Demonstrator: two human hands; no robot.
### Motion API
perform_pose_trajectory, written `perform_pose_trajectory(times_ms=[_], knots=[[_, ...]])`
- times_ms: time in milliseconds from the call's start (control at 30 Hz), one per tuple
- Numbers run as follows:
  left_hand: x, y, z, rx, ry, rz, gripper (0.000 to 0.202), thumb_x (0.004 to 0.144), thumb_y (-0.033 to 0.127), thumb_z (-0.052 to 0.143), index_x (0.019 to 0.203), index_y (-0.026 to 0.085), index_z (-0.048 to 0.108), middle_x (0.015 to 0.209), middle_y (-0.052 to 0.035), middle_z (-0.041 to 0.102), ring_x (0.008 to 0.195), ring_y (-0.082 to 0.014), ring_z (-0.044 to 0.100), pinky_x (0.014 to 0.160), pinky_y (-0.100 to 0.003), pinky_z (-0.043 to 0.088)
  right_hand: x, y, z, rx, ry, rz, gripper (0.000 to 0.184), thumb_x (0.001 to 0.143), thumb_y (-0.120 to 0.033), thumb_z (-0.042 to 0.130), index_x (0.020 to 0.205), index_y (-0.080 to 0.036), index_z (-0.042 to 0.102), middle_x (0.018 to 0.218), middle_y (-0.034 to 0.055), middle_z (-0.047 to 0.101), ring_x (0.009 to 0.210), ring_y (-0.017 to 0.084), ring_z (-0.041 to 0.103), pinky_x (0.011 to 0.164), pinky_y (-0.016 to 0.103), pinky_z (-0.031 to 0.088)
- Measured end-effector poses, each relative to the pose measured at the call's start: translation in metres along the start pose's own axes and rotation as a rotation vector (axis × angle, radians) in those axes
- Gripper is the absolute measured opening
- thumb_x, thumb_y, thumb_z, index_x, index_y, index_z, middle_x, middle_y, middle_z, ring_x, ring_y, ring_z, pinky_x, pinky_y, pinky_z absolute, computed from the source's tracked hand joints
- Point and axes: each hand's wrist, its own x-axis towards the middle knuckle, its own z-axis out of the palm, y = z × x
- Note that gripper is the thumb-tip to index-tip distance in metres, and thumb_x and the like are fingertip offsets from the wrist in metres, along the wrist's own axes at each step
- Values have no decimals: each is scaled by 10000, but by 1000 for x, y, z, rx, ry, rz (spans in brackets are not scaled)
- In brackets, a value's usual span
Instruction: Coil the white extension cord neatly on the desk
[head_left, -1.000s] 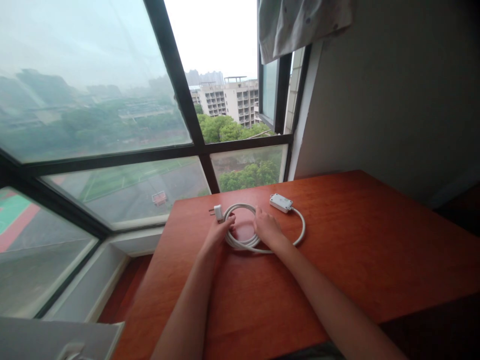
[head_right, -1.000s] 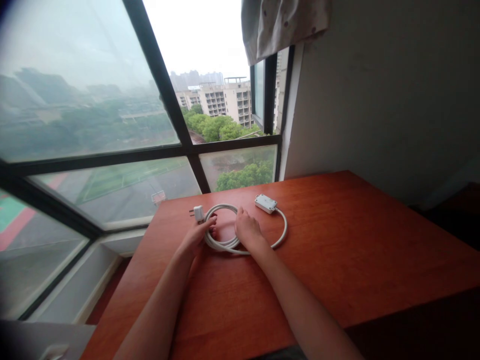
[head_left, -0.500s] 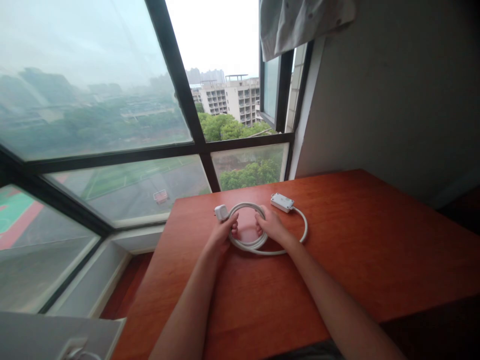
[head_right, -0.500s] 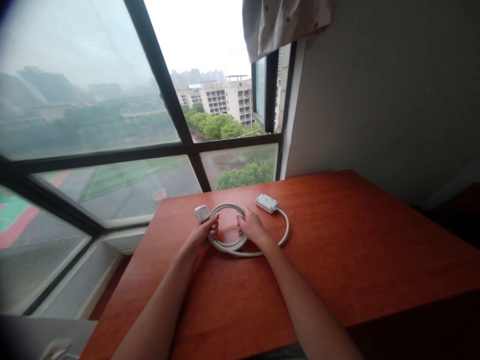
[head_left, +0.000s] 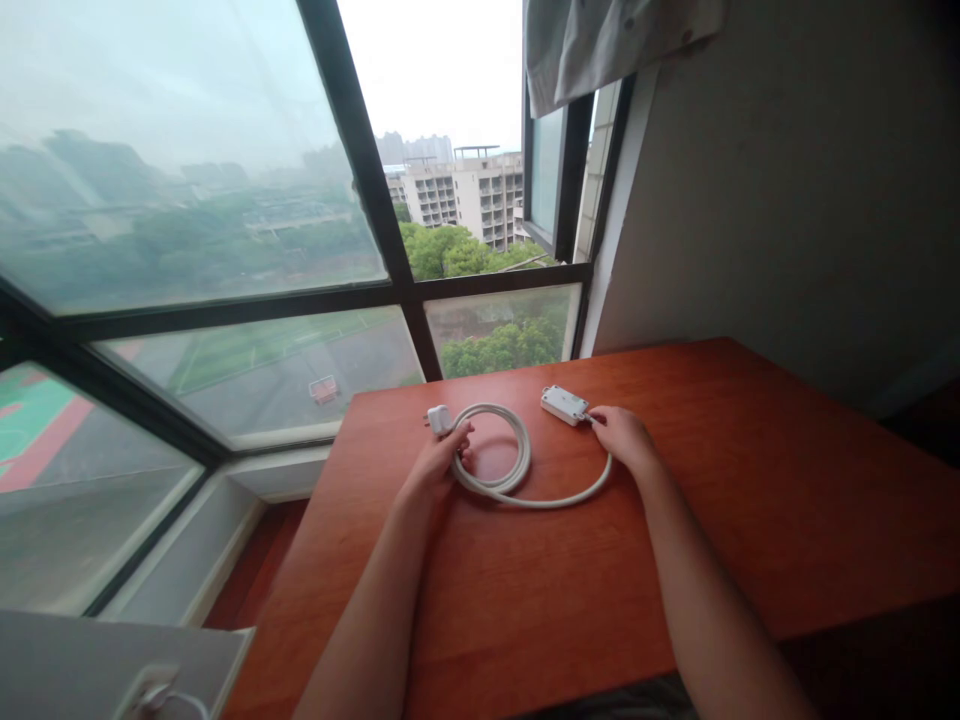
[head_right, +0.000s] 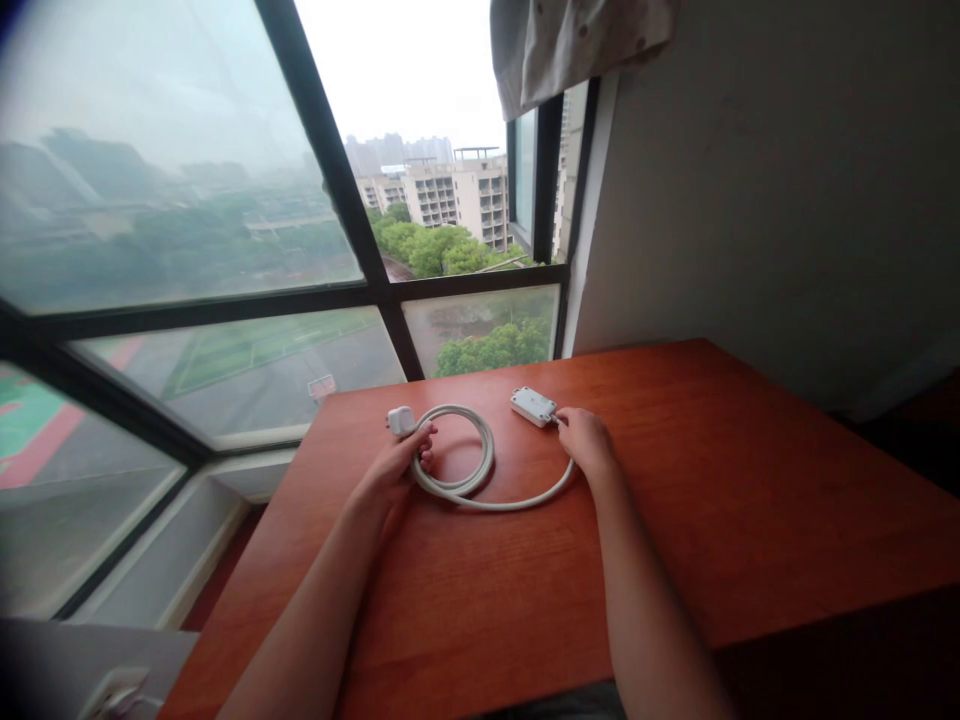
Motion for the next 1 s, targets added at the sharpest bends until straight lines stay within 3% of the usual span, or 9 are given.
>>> perform_pose_trajectory(times_ms=[67, 167, 233, 333, 533, 700, 833, 1000], knots=[[0, 0, -2, 36, -14, 18, 350, 691, 339, 798, 880, 137, 582, 565, 69, 452, 427, -47, 488, 383, -138, 408, 4, 1, 2, 62, -12, -23, 195, 844, -263, 549, 901, -223, 730, 912, 89, 733, 819, 211, 673, 721, 303, 517], [0, 0, -3, 62, -6, 15, 369, 681, 357, 803, 887, 140, 587, 567, 70, 453, 417, -44, 478, 380, -139, 408, 13, 0, 6, 338, -9, -94, 243, 850, -320, 560, 971, -180, 717, 1027, 112, 720, 913, 205, 670, 810, 321, 527], [0, 0, -3, 73, -5, 8, 366, 686, 363, 799, 888, 142, 588, 567, 69, 456, 413, -40, 470, 383, -137, 404, 16, -3, 10, 550, -2, -142, 298, 836, -398, 594, 995, -175, 711, 1037, 115, 714, 940, 210, 662, 862, 355, 518], [-2, 0, -1, 98, -48, -6, 362, 694, 373, 791, 890, 142, 593, 564, 66, 456, 412, -40, 465, 391, -138, 400, 16, -13, 19, 699, -20, -204, 357, 818, -474, 618, 1007, -184, 705, 1002, 93, 714, 949, 212, 654, 895, 379, 503], [1, -6, 0, 181, -145, -61, 339, 723, 409, 766, 852, 141, 602, 588, 46, 500, 402, -39, 438, 368, -138, 333, 5, -39, 29, 619, -195, -414, 265, 879, -396, 571, 985, -197, 710, 995, 76, 681, 957, 196, 626, 879, 343, 497], [3, -9, 4, 259, -192, -65, 396, 789, 492, 680, 888, 110, 651, 714, -61, 654, 537, -114, 577, 473, -190, 434, -2, -56, 31, 473, -406, -559, 213, 891, -302, 560, 988, -225, 734, 1095, 83, 642, 1062, 201, 588, 938, 354, 470], [0, -6, 10, 246, -186, -91, 409, 757, 484, 718, 912, 111, 654, 760, -79, 691, 581, -141, 614, 517, -213, 455, -2, -67, 37, 326, -388, -633, 191, 877, -237, 585, 973, -263, 748, 1241, 79, 597, 1188, 219, 524, 1020, 404, 412], [-1, -4, 14, 239, -189, -97, 377, 764, 466, 717, 908, 125, 648, 706, -67, 690, 580, -163, 627, 535, -240, 471, 1, -71, 48, 376, -273, -639, 197, 855, -267, 623, 1023, -245, 723, 1257, 85, 591, 1190, 209, 531, 1005, 383, 428]])
